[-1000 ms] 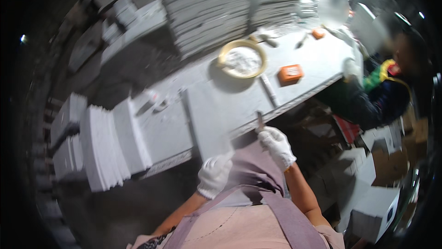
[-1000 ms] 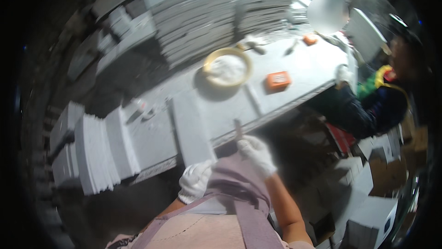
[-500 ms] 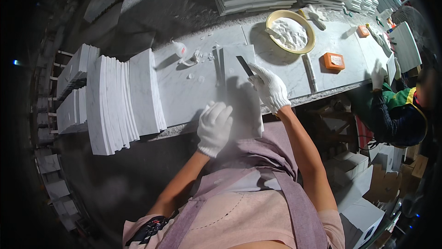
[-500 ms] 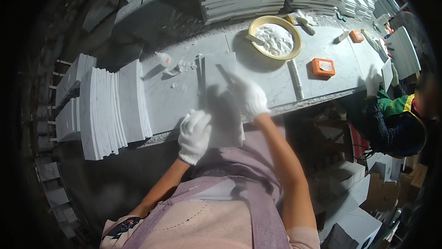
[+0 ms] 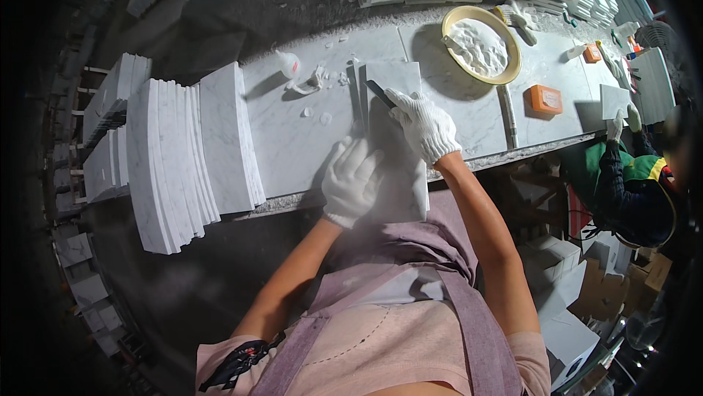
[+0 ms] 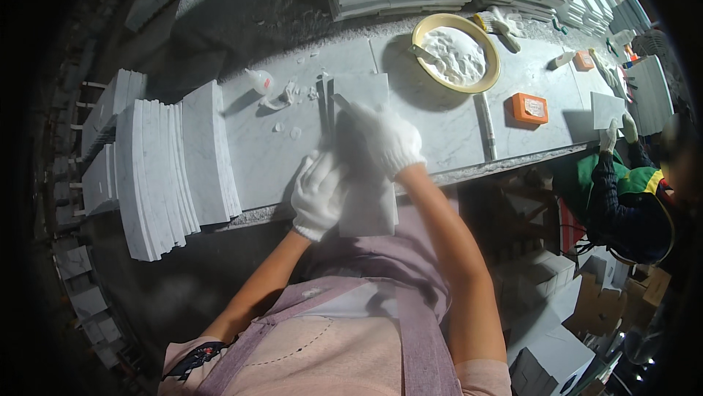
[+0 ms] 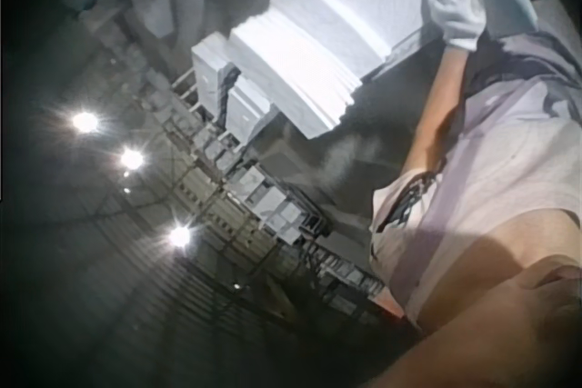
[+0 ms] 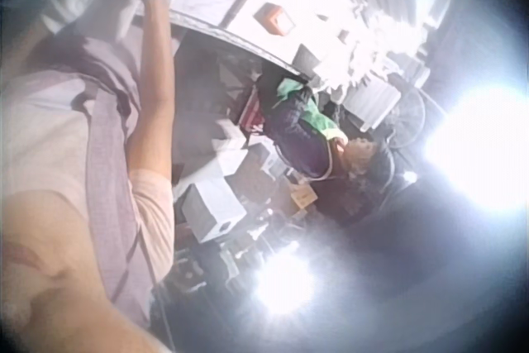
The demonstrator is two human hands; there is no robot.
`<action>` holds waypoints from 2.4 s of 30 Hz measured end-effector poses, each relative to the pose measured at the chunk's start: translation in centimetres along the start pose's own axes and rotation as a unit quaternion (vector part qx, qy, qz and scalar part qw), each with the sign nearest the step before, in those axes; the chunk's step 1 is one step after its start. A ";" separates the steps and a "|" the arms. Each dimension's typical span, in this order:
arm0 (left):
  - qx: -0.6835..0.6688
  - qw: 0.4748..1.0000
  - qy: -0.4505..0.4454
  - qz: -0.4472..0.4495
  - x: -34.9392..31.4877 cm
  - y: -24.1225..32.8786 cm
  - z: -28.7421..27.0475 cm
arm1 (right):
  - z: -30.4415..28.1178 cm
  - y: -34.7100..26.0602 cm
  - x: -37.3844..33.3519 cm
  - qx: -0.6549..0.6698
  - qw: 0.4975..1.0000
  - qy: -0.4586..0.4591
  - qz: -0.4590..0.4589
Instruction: The person repeatedly picks white rectangular tiles from a stack, uses a small metal scraper to trim edges and corners, and places the trimmed tiles back on the stack. The person also occasionally wipes the work surface with a cloth.
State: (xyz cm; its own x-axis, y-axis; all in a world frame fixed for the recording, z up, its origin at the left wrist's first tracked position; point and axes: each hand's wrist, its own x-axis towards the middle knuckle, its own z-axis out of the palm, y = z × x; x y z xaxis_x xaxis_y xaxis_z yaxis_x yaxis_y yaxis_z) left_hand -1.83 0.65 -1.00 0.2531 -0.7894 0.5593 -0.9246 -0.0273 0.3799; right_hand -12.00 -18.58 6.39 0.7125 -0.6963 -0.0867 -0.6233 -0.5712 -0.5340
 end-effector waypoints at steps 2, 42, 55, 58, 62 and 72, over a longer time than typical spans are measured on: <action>0.005 1.000 -0.005 -0.006 -0.1 -0.1 0.1 | 0.1 -0.1 0.5 0.000 1.000 -0.017 0.018; -0.029 0.999 -0.007 0.011 0.5 -0.3 0.0 | 1.6 0.6 0.5 -0.045 0.998 -0.026 -0.032; -0.007 1.000 -0.011 0.004 0.3 0.0 -0.1 | 0.2 -1.2 0.4 -0.040 0.998 -0.048 0.002; -0.015 1.000 -0.008 0.011 0.3 0.0 -0.3 | 0.2 -1.5 0.5 -0.049 0.998 -0.032 -0.019; -0.017 1.000 -0.007 0.012 0.3 -0.1 -0.2 | 0.3 -1.3 0.0 -0.035 0.997 -0.073 -0.017; -0.018 1.000 -0.015 0.000 -0.5 -0.4 0.2 | -0.4 -0.4 0.0 0.024 0.996 -0.055 -0.067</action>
State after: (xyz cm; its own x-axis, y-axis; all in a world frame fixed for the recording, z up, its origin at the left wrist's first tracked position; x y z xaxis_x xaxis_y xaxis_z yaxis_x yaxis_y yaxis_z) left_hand -1.66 0.90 -1.54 0.2435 -0.8073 0.5375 -0.9135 -0.0046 0.4068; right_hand -11.87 -18.51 6.95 0.8205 -0.5625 -0.1016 -0.5064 -0.6330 -0.5856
